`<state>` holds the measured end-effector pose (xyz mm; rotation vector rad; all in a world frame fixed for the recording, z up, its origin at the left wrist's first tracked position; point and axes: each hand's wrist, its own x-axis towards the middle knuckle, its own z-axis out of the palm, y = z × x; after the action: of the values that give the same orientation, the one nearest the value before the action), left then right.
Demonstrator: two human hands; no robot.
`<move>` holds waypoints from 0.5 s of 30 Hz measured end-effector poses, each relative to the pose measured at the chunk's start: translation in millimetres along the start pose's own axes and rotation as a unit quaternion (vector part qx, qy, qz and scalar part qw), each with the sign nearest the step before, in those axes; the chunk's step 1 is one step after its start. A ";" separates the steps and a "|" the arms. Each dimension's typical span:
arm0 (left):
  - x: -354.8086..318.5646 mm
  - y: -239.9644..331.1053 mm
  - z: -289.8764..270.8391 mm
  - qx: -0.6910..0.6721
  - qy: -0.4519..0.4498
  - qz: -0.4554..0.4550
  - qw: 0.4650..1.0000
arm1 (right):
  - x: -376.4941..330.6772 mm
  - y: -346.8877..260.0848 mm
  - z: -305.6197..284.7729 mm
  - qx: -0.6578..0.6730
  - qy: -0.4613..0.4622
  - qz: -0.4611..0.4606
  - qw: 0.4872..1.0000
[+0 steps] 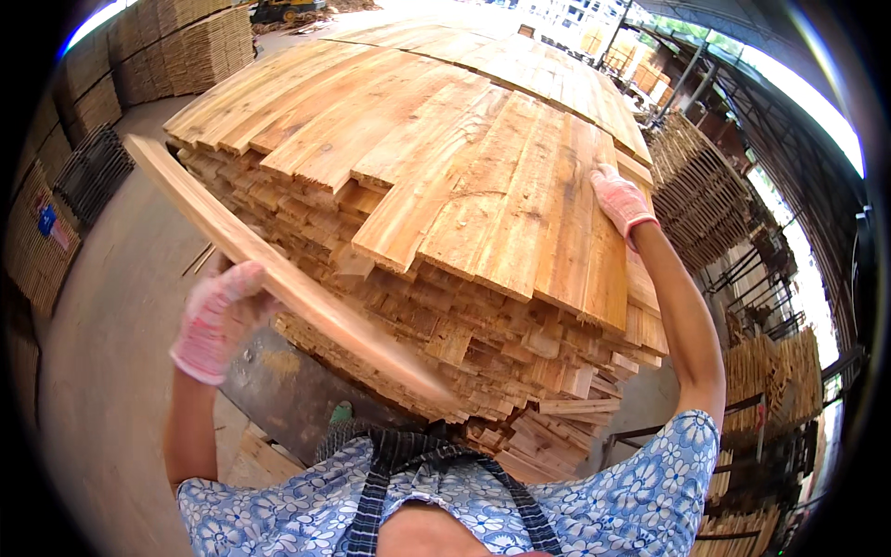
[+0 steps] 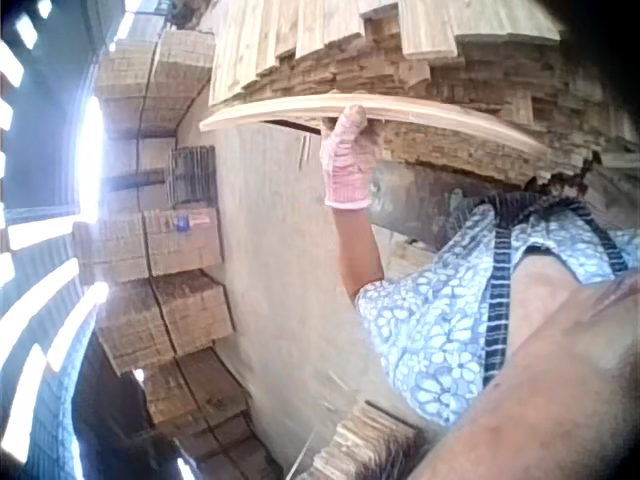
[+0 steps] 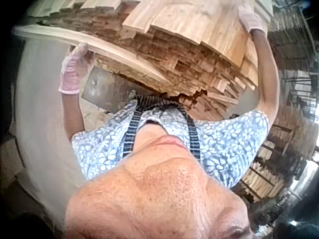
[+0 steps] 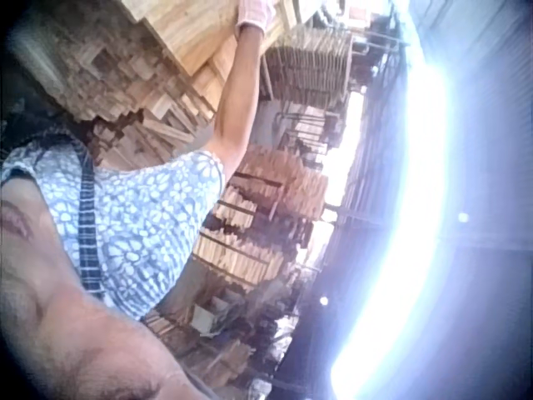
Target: The person stacks wooden planks onto a metal rack in a lumber yard. They repeatedly lift planks from a large pile, arrange them on the rack, and adjust the stack to ensure stability.
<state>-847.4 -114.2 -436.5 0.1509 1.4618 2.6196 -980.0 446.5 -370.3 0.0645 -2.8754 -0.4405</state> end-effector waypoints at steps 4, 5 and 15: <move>17.4 -52.3 35.9 -0.064 -0.026 -0.063 0.996 | 0.7 33.0 0.5 0.041 -0.005 -0.066 0.997; 30.7 -53.9 66.6 -0.085 -0.011 -0.094 0.992 | 2.7 29.0 1.9 0.144 -0.033 0.083 0.985; 67.7 -57.3 56.0 0.439 -0.065 0.160 0.881 | 29.1 34.6 40.5 -0.097 0.069 -0.047 0.992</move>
<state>-901.4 -26.1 -454.6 0.6867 2.6233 1.8463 -1018.1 489.1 -391.1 0.1912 -2.6876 -0.7026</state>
